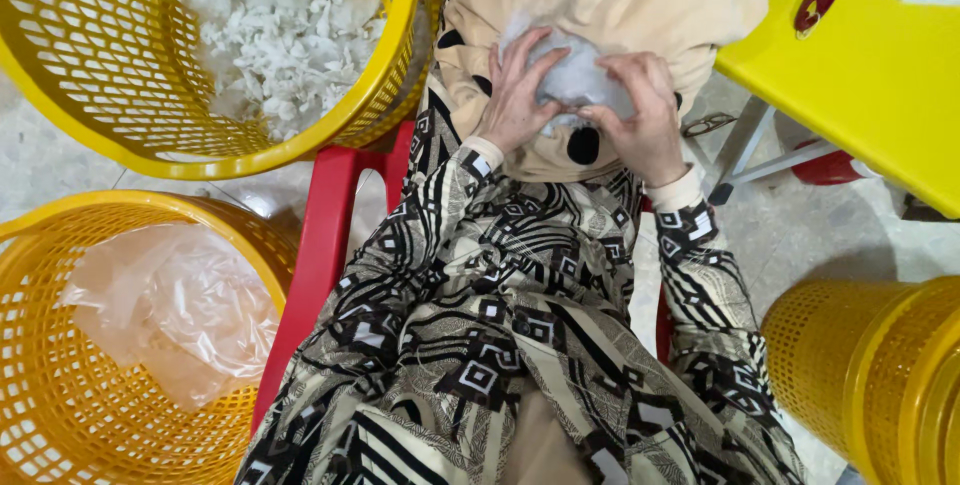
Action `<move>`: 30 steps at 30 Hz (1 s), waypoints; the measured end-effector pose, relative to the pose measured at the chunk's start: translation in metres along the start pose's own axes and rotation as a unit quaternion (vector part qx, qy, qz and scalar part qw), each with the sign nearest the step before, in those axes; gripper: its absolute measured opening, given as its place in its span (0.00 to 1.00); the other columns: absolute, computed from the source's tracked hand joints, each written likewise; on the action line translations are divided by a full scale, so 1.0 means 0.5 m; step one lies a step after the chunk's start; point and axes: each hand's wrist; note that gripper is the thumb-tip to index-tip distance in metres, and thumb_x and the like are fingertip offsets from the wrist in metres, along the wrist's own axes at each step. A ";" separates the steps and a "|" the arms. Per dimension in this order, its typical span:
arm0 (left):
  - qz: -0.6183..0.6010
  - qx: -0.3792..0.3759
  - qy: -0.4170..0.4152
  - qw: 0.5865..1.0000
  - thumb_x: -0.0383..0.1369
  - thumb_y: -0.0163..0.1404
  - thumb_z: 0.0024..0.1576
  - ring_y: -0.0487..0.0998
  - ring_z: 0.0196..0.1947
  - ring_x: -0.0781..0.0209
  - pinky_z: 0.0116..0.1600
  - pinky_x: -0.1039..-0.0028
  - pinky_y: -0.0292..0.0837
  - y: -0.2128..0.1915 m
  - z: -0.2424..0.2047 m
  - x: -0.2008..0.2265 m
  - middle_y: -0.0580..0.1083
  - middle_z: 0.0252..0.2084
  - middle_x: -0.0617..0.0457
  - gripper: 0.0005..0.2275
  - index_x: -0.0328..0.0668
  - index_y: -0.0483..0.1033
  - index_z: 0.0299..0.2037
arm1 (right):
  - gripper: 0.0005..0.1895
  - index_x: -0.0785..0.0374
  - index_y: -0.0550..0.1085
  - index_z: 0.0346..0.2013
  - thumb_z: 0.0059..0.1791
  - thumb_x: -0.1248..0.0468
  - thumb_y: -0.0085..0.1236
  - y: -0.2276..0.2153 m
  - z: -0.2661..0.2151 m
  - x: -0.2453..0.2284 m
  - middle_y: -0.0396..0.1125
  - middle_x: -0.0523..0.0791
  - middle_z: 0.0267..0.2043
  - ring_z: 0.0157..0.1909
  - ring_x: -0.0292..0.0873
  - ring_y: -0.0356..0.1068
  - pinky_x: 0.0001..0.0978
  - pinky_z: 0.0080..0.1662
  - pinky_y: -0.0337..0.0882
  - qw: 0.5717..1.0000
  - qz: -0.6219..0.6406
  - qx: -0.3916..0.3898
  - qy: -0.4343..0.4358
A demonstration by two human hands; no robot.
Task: The person repeatedly pulls white cotton-like material from a yellow basket and stuffs it into a beige fabric pouch with circular openings. The hands work continuously to pack the material into the pouch while seated.
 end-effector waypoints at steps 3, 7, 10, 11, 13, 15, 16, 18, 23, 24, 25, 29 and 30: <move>0.087 0.050 0.051 0.994 0.36 0.68 0.48 0.63 0.67 0.53 0.77 0.39 0.42 -0.031 -0.014 0.000 0.70 0.58 0.60 0.16 0.56 0.79 0.45 | 0.45 0.70 0.64 0.63 0.37 0.63 0.78 0.006 0.007 0.008 0.63 0.56 0.61 0.62 0.59 0.61 0.48 0.62 0.61 0.998 -0.041 -0.036 -0.033; 0.111 0.016 0.075 0.991 0.38 0.66 0.48 0.65 0.61 0.49 0.71 0.41 0.47 -0.042 -0.015 0.015 0.73 0.53 0.55 0.19 0.47 0.81 0.50 | 0.51 0.70 0.58 0.69 0.36 0.67 0.76 0.067 -0.006 0.030 0.59 0.59 0.67 0.68 0.62 0.59 0.49 0.66 0.61 0.996 -0.050 -0.058 -0.039; 0.124 0.002 0.105 0.987 0.36 0.63 0.46 0.67 0.57 0.48 0.66 0.44 0.51 -0.041 0.013 0.027 0.74 0.48 0.53 0.20 0.40 0.81 0.49 | 0.46 0.69 0.56 0.72 0.43 0.72 0.70 0.100 -0.011 0.062 0.61 0.58 0.68 0.70 0.60 0.62 0.45 0.69 0.63 0.998 0.057 -0.033 0.003; 0.146 -0.001 0.108 0.983 0.31 0.61 0.47 0.68 0.57 0.51 0.66 0.47 0.53 -0.037 0.014 0.032 0.75 0.47 0.56 0.15 0.44 0.82 0.47 | 0.44 0.69 0.57 0.70 0.43 0.73 0.69 0.104 -0.016 0.075 0.64 0.57 0.65 0.68 0.60 0.63 0.46 0.67 0.64 0.998 0.048 -0.026 0.000; 0.157 -0.006 0.124 0.980 0.25 0.57 0.49 0.69 0.56 0.55 0.65 0.54 0.57 -0.031 0.007 0.037 0.76 0.44 0.59 0.14 0.48 0.84 0.46 | 0.39 0.71 0.60 0.66 0.43 0.75 0.67 0.112 -0.028 0.100 0.69 0.54 0.60 0.64 0.60 0.64 0.46 0.64 0.64 0.999 0.030 -0.015 -0.002; 0.137 -0.013 0.151 0.979 0.22 0.54 0.52 0.70 0.54 0.57 0.61 0.61 0.60 -0.034 -0.008 0.038 0.75 0.41 0.60 0.18 0.48 0.84 0.52 | 0.28 0.67 0.67 0.59 0.45 0.78 0.61 0.122 -0.035 0.120 0.71 0.52 0.55 0.60 0.58 0.68 0.46 0.61 0.67 0.999 -0.027 -0.007 0.017; 0.126 -0.022 0.156 0.979 0.23 0.55 0.53 0.70 0.54 0.57 0.60 0.62 0.60 -0.038 -0.016 0.040 0.75 0.41 0.60 0.14 0.46 0.83 0.49 | 0.23 0.65 0.70 0.55 0.47 0.80 0.59 0.126 -0.037 0.128 0.72 0.51 0.52 0.59 0.56 0.70 0.45 0.60 0.69 0.998 -0.055 -0.002 0.027; 0.108 -0.040 0.169 0.979 0.25 0.57 0.53 0.71 0.53 0.56 0.58 0.64 0.61 -0.062 -0.033 0.039 0.75 0.40 0.58 0.08 0.41 0.81 0.42 | 0.21 0.65 0.71 0.49 0.42 0.82 0.55 0.138 -0.038 0.140 0.72 0.50 0.48 0.54 0.59 0.69 0.47 0.57 0.69 0.996 -0.079 -0.017 0.024; 0.065 -0.070 0.206 0.974 0.22 0.59 0.50 0.71 0.50 0.55 0.55 0.64 0.66 -0.143 -0.086 0.079 0.74 0.39 0.51 0.08 0.35 0.82 0.39 | 0.20 0.68 0.71 0.45 0.39 0.79 0.58 0.149 -0.039 0.167 0.68 0.60 0.43 0.45 0.65 0.68 0.50 0.48 0.69 0.989 -0.125 -0.030 0.074; 0.041 -0.074 0.214 0.973 0.22 0.59 0.50 0.71 0.49 0.54 0.54 0.65 0.67 -0.164 -0.096 0.093 0.74 0.39 0.50 0.08 0.34 0.82 0.39 | 0.21 0.70 0.70 0.46 0.39 0.79 0.56 0.147 -0.042 0.175 0.68 0.61 0.44 0.45 0.65 0.68 0.50 0.48 0.69 0.986 -0.137 -0.027 0.087; 0.026 -0.061 0.210 0.975 0.21 0.58 0.50 0.72 0.49 0.54 0.54 0.65 0.68 -0.186 -0.100 0.105 0.74 0.40 0.50 0.09 0.33 0.82 0.40 | 0.21 0.71 0.69 0.47 0.39 0.80 0.54 0.146 -0.038 0.185 0.68 0.62 0.44 0.45 0.65 0.68 0.50 0.48 0.69 0.984 -0.151 -0.025 0.094; -0.033 -0.030 0.188 0.981 0.16 0.53 0.45 0.74 0.47 0.50 0.52 0.64 0.72 -0.281 -0.111 0.161 0.74 0.40 0.47 0.13 0.29 0.81 0.40 | 0.18 0.73 0.68 0.51 0.46 0.78 0.51 0.173 -0.057 0.212 0.68 0.63 0.45 0.47 0.66 0.68 0.52 0.50 0.69 0.986 -0.150 -0.023 0.062; -0.048 -0.028 0.184 0.981 0.15 0.51 0.43 0.74 0.46 0.48 0.51 0.63 0.73 -0.300 -0.111 0.175 0.74 0.40 0.46 0.14 0.28 0.80 0.40 | 0.17 0.73 0.68 0.51 0.47 0.78 0.50 0.183 -0.066 0.217 0.68 0.62 0.44 0.48 0.66 0.68 0.53 0.50 0.68 0.985 -0.159 -0.037 0.056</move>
Point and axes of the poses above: each hand's wrist, its own z-axis towards the middle knuckle, its own y-axis out of the palm, x = y × z
